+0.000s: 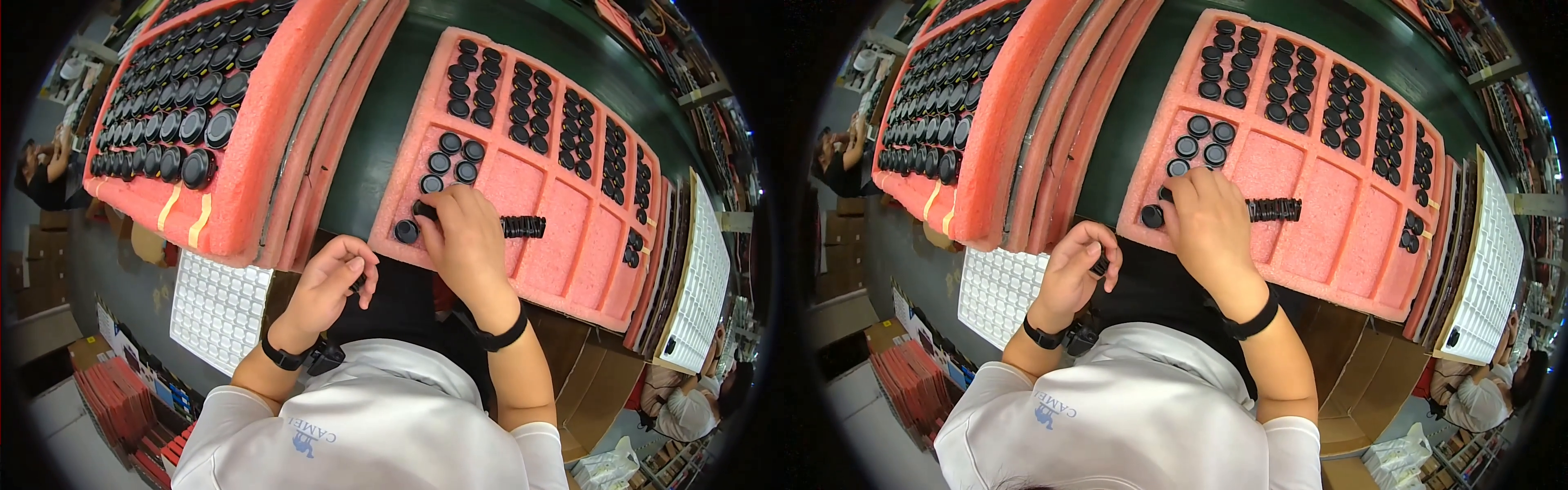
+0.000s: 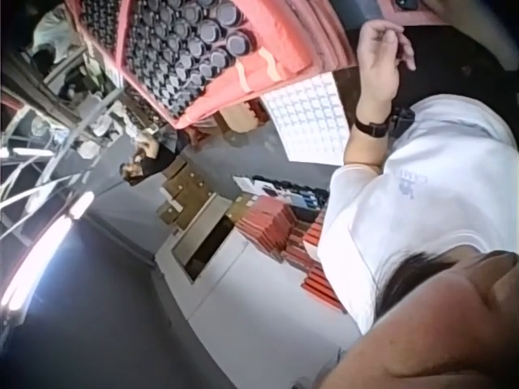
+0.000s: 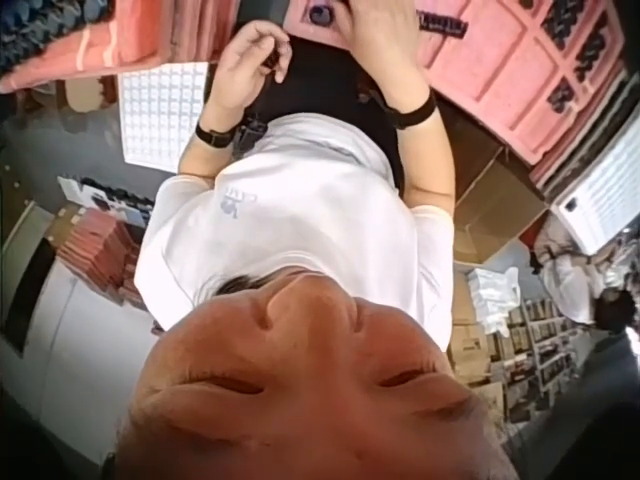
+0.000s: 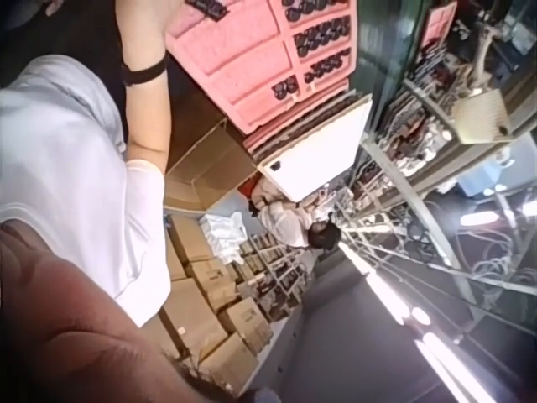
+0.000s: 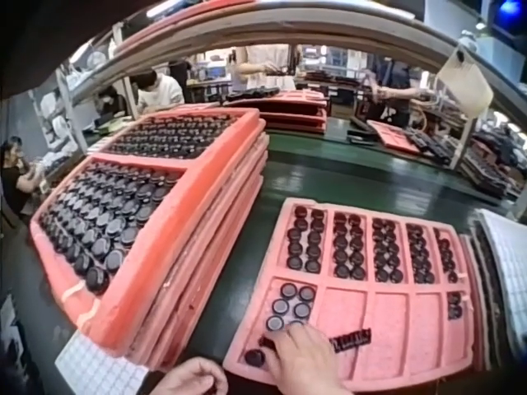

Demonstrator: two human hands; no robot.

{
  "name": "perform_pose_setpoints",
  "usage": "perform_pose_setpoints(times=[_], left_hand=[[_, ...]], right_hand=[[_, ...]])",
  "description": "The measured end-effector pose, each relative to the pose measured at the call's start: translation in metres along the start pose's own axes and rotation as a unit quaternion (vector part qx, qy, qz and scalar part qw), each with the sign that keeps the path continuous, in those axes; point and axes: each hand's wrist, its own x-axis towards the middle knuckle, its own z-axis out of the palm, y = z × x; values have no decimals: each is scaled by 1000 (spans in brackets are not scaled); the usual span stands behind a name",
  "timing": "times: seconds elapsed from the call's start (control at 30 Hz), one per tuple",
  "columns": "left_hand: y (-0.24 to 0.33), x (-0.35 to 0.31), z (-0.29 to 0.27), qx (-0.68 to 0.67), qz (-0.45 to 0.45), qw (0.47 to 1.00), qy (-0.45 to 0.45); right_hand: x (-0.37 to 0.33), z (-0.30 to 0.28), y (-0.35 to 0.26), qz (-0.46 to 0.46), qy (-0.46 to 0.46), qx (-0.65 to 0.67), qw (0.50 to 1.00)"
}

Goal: The person picks up a pink tray of small black components, joins two different black plastic parts together by hand, and places the assembled units into a white grid tray. This process is repeated for several components, handling each piece individually before placing the finished assemblies into the grid.

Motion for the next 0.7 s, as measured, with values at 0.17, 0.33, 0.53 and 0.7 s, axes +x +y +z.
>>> perform_pose_setpoints(times=[0.17,0.33,0.53,0.7], left_hand=[[18,10,30,119,17,993,8],[11,24,55,234,123,962,-68],[8,23,76,266,114,949,-122],[6,24,90,219,68,964,-131]], right_hand=[[-21,-25,-10,83,0,222,971],[-45,-49,-22,77,12,323,943],[-67,-60,-10,10,47,298,953],[-83,-67,-7,10,34,294,955]])
